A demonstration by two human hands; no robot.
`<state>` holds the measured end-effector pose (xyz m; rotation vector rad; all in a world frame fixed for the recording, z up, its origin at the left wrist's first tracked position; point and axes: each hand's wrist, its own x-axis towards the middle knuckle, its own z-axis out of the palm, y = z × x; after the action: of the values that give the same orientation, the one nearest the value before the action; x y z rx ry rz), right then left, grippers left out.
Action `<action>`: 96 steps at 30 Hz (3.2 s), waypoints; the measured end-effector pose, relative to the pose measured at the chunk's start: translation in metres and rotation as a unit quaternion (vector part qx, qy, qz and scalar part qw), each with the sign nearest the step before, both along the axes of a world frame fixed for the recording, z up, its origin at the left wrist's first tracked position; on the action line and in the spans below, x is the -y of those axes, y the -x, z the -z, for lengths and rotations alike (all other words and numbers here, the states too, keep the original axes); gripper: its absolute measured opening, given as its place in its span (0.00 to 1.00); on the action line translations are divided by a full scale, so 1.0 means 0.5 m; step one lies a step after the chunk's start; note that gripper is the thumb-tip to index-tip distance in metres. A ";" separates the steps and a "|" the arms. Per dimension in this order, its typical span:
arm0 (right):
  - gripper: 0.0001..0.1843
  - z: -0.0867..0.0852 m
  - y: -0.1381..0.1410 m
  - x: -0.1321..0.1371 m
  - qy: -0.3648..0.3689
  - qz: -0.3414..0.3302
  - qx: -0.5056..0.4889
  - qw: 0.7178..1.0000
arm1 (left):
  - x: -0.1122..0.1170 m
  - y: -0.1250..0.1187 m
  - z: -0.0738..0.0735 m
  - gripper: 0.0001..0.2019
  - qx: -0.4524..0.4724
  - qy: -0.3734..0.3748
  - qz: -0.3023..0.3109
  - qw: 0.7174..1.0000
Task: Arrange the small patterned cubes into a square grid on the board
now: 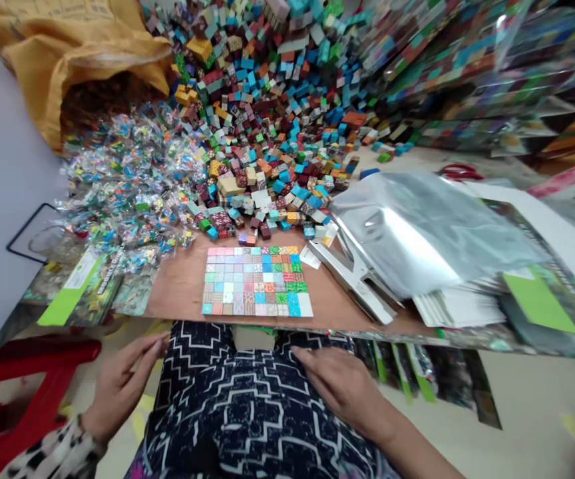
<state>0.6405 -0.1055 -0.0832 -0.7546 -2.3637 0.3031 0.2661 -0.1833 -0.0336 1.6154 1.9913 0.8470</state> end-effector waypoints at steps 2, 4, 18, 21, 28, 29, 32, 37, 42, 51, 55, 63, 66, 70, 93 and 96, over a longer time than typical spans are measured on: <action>0.14 0.028 -0.009 0.003 0.049 0.034 -0.028 0.998 | 0.077 0.013 0.031 0.29 0.072 0.105 -0.156 0.980; 0.13 0.045 -0.008 -0.001 0.061 0.042 -0.027 0.997 | 0.155 0.026 0.073 0.38 0.125 0.176 -0.263 0.940; 0.10 0.054 0.002 -0.026 0.095 -0.029 -0.081 0.992 | 0.232 -0.008 0.144 0.30 0.108 0.225 -0.200 0.947; 0.10 0.051 0.001 -0.032 0.110 -0.048 -0.083 0.989 | 0.149 -0.023 0.146 0.37 0.074 0.197 -0.095 0.973; 0.08 0.054 0.000 -0.029 0.107 -0.065 -0.056 0.991 | 0.099 -0.026 0.196 0.48 -0.020 0.199 0.052 0.978; 0.08 0.055 0.003 -0.027 0.101 -0.063 -0.055 0.991 | 0.098 -0.023 0.199 0.47 -0.026 0.199 0.060 0.978; 0.08 0.057 0.015 -0.022 0.088 -0.060 -0.057 0.993 | 0.095 -0.021 0.203 0.48 -0.037 0.196 0.063 0.978; 0.08 0.056 0.044 -0.019 0.093 -0.072 -0.061 0.991 | 0.086 -0.032 0.210 0.49 -0.050 0.204 0.072 0.975; 0.09 0.052 0.068 -0.017 0.085 -0.085 -0.061 0.991 | 0.080 -0.036 0.191 0.52 -0.057 0.231 0.078 0.968; 0.12 0.052 0.076 -0.006 0.074 -0.069 -0.044 0.994 | 0.088 -0.031 0.189 0.51 -0.056 0.244 0.068 0.966; 0.12 0.053 0.074 -0.001 0.064 -0.050 -0.038 0.996 | 0.088 -0.037 0.201 0.51 -0.053 0.238 0.063 0.968; 0.14 0.047 0.056 0.001 0.010 -0.018 0.002 1.000 | 0.094 -0.031 0.254 0.43 -0.094 0.132 0.032 0.986; 0.15 0.015 0.052 -0.001 -0.053 -0.035 0.040 0.997 | 0.077 -0.035 0.182 0.41 -0.183 0.228 0.055 0.955; 0.11 -0.050 0.067 -0.018 -0.121 -0.072 0.047 0.989 | 0.014 -0.070 0.018 0.26 -0.304 0.198 0.167 0.917; 0.29 -0.077 0.167 -0.141 0.027 0.009 0.031 0.999 | -0.218 -0.175 -0.012 0.35 -0.156 -0.057 0.300 0.939; 0.27 -0.089 0.166 -0.145 0.051 0.024 0.055 0.997 | -0.217 -0.177 -0.016 0.35 -0.110 -0.066 0.308 0.943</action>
<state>0.5574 -0.0328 -0.0387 -0.8946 -2.4434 0.3720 0.3547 -0.0745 -0.0255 2.3137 1.4179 0.5765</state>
